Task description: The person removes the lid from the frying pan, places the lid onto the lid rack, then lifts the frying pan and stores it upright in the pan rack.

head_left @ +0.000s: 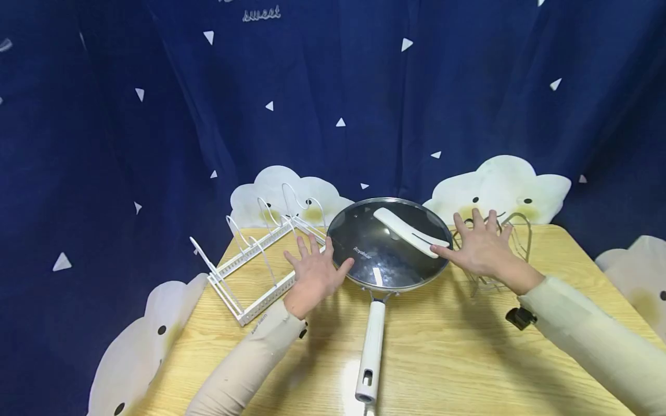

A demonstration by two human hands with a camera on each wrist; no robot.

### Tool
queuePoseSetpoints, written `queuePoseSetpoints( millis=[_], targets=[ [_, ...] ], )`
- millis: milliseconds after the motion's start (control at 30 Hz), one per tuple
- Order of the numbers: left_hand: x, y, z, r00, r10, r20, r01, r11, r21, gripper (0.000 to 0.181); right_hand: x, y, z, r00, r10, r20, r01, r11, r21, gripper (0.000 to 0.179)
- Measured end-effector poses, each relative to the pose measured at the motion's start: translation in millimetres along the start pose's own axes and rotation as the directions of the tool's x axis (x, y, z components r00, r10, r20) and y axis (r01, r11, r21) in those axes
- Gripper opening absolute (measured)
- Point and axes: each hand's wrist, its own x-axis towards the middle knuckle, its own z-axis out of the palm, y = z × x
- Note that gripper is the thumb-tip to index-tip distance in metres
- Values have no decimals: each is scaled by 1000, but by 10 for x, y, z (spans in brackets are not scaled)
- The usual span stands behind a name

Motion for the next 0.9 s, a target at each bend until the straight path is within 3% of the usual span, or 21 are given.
queuePoseSetpoints(
  millis=[167,300,467,567,767,900],
  targets=[
    [-4,12,-5,1000,18,-16,-18,1000,1,81,10,8,8,998,-50,-31,50,999,11,99],
    [-25,22,-8,995,71,-73,-72,997,-19,77,7,10,17,992,-113,-58,117,992,54,88],
    [-101,22,-2,973,154,-174,-174,979,-107,63,29,-38,19,983,-162,-87,173,975,137,69],
    [-162,22,12,960,194,-202,-227,961,-156,55,46,-69,35,977,-191,-96,206,963,173,60],
    [-267,44,102,950,235,-207,-279,933,-225,41,85,-66,114,977,-195,-82,209,952,222,53],
    [-323,67,192,953,265,-146,-298,907,-297,37,119,-36,164,980,-183,-76,197,943,270,50]
  ],
)
